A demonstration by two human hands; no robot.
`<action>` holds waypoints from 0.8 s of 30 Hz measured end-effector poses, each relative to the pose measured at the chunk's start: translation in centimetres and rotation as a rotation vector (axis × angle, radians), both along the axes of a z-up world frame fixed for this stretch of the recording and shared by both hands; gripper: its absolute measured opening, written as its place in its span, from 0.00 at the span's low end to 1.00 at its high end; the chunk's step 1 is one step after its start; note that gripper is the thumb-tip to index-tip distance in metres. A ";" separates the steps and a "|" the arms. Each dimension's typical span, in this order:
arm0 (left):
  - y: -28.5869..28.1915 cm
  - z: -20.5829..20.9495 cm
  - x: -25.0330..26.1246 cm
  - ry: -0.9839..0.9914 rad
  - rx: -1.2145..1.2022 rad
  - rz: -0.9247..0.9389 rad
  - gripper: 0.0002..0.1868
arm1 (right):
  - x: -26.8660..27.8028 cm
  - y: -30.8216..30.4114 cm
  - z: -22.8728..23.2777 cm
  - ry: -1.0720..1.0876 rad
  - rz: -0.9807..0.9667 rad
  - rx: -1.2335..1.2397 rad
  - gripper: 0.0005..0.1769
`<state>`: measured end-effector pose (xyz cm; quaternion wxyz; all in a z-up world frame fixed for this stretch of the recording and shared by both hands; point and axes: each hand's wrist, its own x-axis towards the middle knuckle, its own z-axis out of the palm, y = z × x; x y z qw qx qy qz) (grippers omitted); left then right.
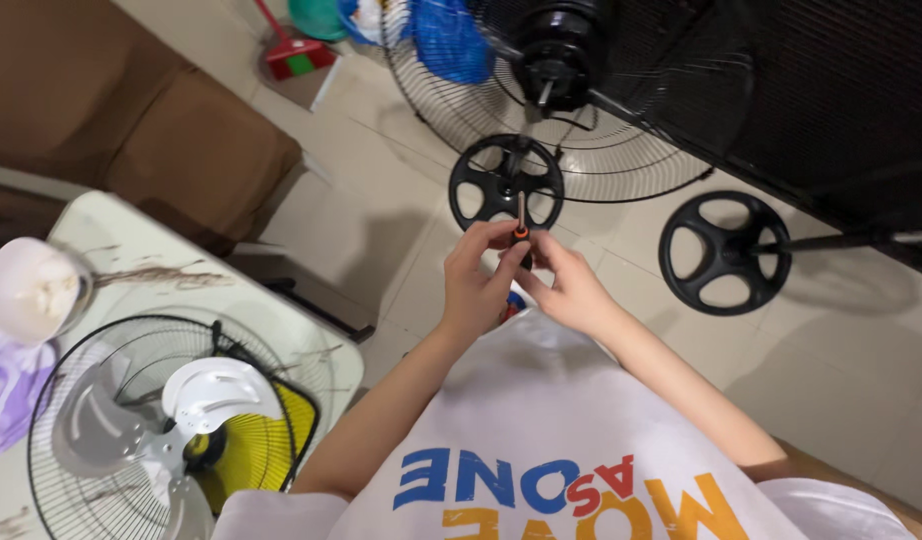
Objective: The person uses a screwdriver to remove the front grille and fan blades from a standing electric fan. They unscrew fasteners, detach the grille, remove the blades, and place the parts on a nearby table.
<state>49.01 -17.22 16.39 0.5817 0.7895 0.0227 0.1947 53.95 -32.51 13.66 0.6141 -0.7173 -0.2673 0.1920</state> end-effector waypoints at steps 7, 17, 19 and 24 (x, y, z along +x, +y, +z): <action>-1.4 -3.7 6.6 0.088 -0.067 -0.048 0.08 | 3.6 -5.0 -2.7 0.046 -0.128 0.078 0.15; 3.6 -6.6 21.5 0.006 0.027 0.172 0.11 | 8.6 -3.3 -4.0 -0.199 -0.567 -0.124 0.12; 4.9 -5.5 22.3 -0.054 0.083 0.213 0.10 | 9.6 -2.1 -3.4 -0.312 -0.820 -0.065 0.14; 11.6 -2.2 22.2 -0.430 0.459 0.476 0.22 | 12.3 -3.1 -0.5 -0.521 -1.232 -0.045 0.21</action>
